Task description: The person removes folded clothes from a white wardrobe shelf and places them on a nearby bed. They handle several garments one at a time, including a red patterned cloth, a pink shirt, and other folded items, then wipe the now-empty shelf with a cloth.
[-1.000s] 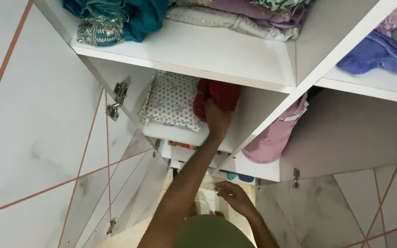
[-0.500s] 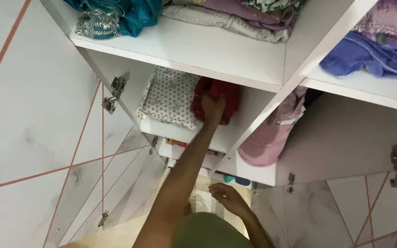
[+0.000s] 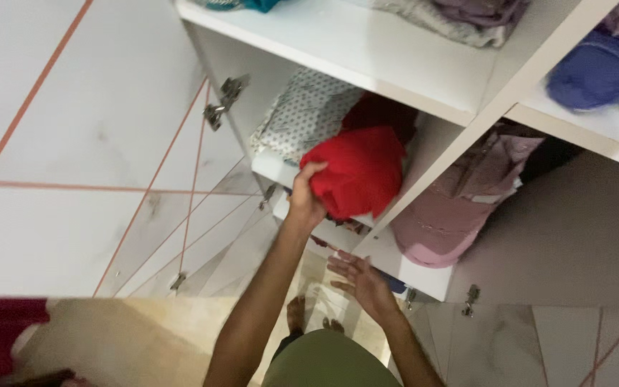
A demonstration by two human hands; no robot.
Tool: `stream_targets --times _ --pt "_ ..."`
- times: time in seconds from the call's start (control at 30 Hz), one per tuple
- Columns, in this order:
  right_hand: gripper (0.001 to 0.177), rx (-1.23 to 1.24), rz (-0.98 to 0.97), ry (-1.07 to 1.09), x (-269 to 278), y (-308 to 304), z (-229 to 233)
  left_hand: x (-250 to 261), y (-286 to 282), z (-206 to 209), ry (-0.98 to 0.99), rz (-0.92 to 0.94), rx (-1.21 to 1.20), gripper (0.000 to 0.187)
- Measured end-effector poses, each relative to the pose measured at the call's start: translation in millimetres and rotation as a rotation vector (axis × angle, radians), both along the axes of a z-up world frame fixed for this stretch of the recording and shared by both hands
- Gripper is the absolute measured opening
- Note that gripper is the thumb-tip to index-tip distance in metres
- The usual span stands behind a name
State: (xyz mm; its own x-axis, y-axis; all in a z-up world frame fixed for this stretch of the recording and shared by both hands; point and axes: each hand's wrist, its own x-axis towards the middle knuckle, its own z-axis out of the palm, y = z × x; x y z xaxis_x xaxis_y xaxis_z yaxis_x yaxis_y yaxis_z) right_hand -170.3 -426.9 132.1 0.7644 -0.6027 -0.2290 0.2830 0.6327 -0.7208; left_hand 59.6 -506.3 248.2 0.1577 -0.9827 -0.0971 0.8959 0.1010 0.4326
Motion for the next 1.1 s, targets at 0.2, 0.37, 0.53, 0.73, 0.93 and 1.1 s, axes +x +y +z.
stream_targets --times 0.2,0.37,0.53,0.73,0.93,1.1 --pt "0.072 0.479 -0.162 -0.355 2 -10 -1 -3 133 -3 -0.032 0.043 0.32 0.05" --pt "0.073 0.325 0.011 -0.286 3 -1 2 -6 243 -42 0.002 0.139 0.355 0.045" --pt "0.067 0.364 0.304 -0.157 27 22 22 -34 339 -45 0.031 0.355 0.507 0.044" --pt "0.048 0.142 0.771 0.364 59 59 25 -75 408 -52 0.112 0.424 0.601 0.047" --pt "0.046 0.112 0.897 0.499 78 122 15 -105 481 -91 -0.224 0.571 0.674 0.044" --pt "0.044 -0.243 1.191 0.656 109 175 -8 -140 554 -124 -0.184 0.831 0.665 0.038"
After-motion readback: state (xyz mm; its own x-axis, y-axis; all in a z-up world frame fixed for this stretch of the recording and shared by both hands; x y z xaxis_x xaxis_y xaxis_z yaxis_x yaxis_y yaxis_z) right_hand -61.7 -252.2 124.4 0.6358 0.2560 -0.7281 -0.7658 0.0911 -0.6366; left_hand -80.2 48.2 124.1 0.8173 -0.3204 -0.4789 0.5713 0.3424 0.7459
